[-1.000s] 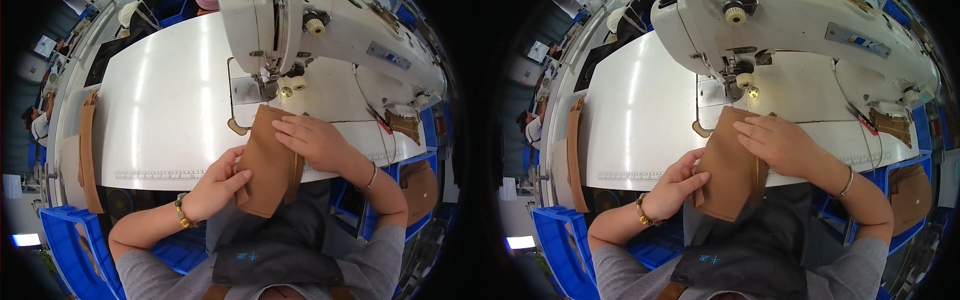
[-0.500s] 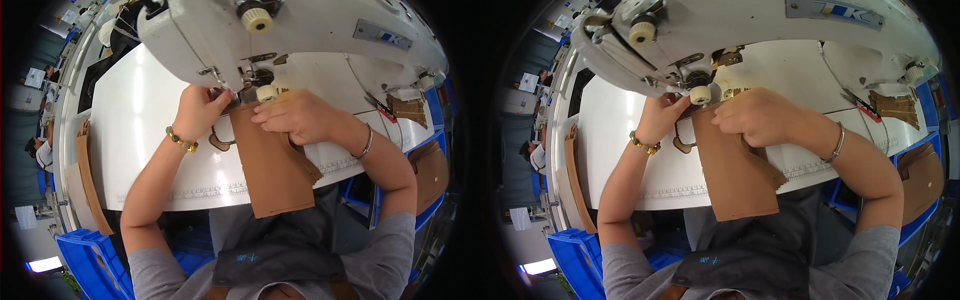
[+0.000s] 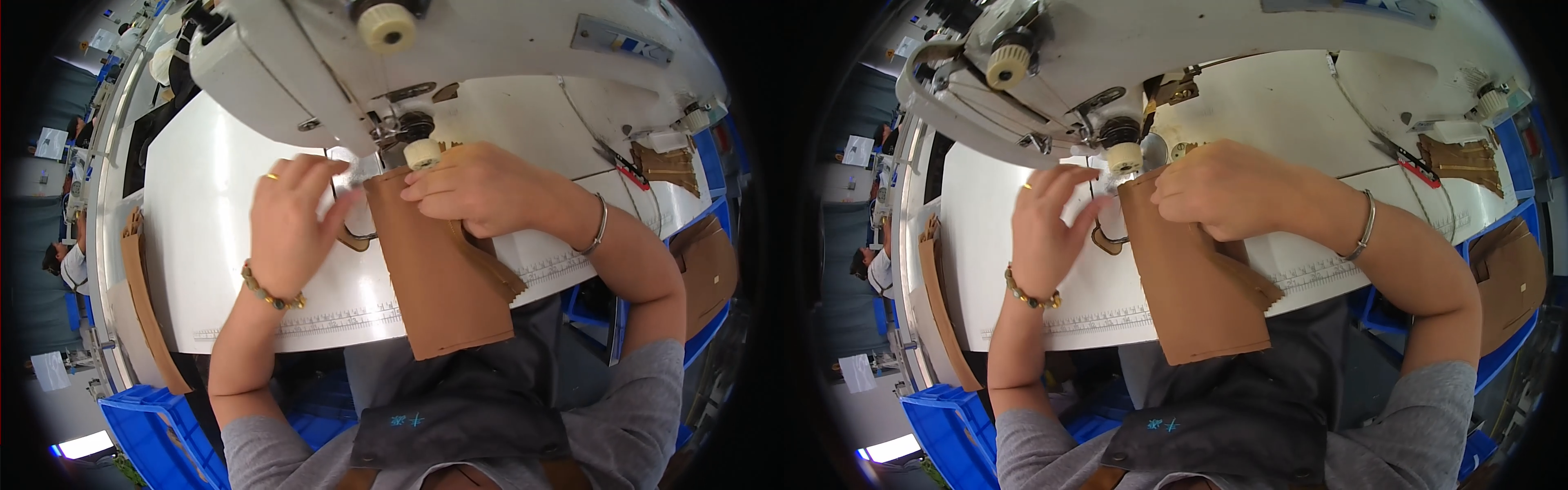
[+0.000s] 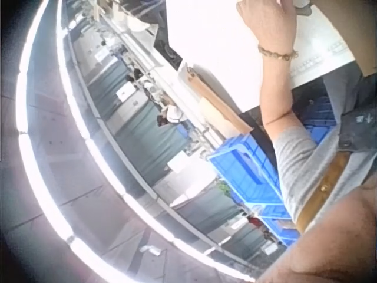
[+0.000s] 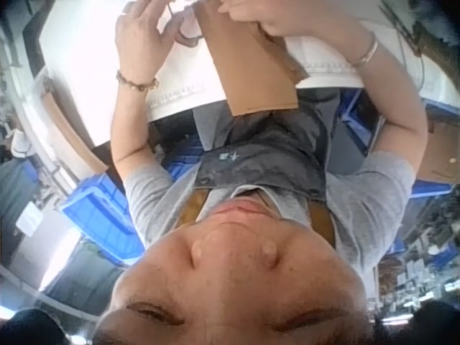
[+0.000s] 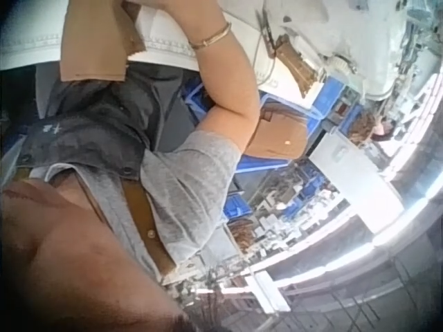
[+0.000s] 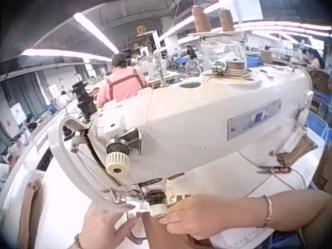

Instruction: Sewing a zipper onto a leather component using an industrial sewing machine.

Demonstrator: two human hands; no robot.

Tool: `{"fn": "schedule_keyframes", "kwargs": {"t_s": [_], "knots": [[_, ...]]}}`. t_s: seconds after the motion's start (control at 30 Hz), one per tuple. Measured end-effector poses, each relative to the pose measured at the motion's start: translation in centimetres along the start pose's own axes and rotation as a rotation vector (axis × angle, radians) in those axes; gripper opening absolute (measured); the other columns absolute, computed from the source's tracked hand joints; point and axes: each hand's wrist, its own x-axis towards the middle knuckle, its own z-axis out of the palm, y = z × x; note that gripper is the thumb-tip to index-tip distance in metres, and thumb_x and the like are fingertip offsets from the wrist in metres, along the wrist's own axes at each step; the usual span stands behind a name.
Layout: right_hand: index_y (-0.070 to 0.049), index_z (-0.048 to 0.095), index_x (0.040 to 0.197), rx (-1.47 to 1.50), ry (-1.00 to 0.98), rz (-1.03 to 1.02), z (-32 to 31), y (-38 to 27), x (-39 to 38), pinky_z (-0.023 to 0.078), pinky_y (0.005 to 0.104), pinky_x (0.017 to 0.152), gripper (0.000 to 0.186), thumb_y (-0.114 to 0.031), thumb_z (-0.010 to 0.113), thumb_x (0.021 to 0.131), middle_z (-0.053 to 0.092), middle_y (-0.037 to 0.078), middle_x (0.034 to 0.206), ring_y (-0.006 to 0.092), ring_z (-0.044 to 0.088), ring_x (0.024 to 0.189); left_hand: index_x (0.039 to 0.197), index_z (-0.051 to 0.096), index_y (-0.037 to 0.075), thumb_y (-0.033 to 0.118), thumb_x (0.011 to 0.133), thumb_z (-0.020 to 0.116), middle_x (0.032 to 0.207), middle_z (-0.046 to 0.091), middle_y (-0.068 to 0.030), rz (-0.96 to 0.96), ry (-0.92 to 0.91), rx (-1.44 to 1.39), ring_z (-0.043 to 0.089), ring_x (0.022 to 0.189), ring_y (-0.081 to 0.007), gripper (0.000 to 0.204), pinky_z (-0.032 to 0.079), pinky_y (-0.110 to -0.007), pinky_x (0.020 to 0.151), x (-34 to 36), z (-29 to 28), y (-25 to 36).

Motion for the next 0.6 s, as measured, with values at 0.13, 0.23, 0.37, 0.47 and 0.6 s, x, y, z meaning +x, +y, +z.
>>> {"fn": "schedule_keyframes", "kwargs": {"t_s": [0.13, 0.23, 0.37, 0.47, 0.6], "knots": [[-0.007, 0.068, 0.08, -0.156, -0.017, 0.071, -0.3, -0.5, 0.3, 0.055, 0.0412, 0.066, 0.008, -0.006, 0.07, 0.073, 0.067, 0.007, 0.089, 0.03, 0.067, 0.082, 0.124, 0.073, 0.006, 0.041, 0.082, 0.082, 0.131, 0.071, -0.0074, 0.157, -0.119, -0.003, 0.067, 0.116, -0.0276, 0.056, 0.05, -0.043, 0.1, -1.6, 1.0, 3.1], [-0.011, 0.067, 0.076, -0.488, 0.006, 0.226, -0.2, -0.3, 0.6, 0.054, 0.0407, 0.064, 0.007, -0.012, 0.073, 0.074, 0.064, 0.007, 0.08, 0.0292, 0.066, 0.076, 0.13, 0.07, 0.002, 0.048, 0.08, 0.08, 0.139, 0.068, -0.0081, 0.174, -0.103, 0.082, 0.065, 0.124, -0.0269, 0.068, 0.05, -0.041, 0.105, -2.2, 1.5, 3.5], [-0.01, 0.073, 0.082, -0.641, -0.006, 0.234, 1.2, 1.6, 0.8, 0.052, 0.0391, 0.061, 0.009, -0.019, 0.076, 0.081, 0.068, 0.008, 0.077, 0.0291, 0.065, 0.069, 0.134, 0.068, 0.002, 0.049, 0.081, 0.079, 0.143, 0.067, -0.0093, 0.174, -0.101, 0.073, 0.065, 0.127, -0.0264, 0.072, 0.05, -0.04, 0.105, -2.5, 1.9, 3.2], [-0.009, 0.078, 0.093, -0.426, 0.055, 0.341, 3.2, 3.1, 0.6, 0.053, 0.0355, 0.062, 0.017, -0.026, 0.076, 0.09, 0.074, 0.007, 0.08, 0.0269, 0.068, 0.069, 0.134, 0.068, 0.002, 0.049, 0.082, 0.079, 0.143, 0.067, -0.0096, 0.164, -0.079, 0.055, 0.064, 0.128, -0.0259, 0.071, 0.051, -0.039, 0.105, -2.7, 2.2, 3.2], [-0.01, 0.079, 0.103, -0.002, 0.095, 0.56, 3.9, 3.9, 0.5, 0.053, 0.0311, 0.063, 0.015, -0.022, 0.074, 0.095, 0.076, 0.005, 0.088, 0.0202, 0.072, 0.076, 0.133, 0.069, 0.001, 0.049, 0.082, 0.079, 0.142, 0.067, -0.0096, 0.146, -0.054, 0.046, 0.065, 0.128, -0.0253, 0.071, 0.051, -0.038, 0.104, -2.9, 2.4, 3.3]]}}
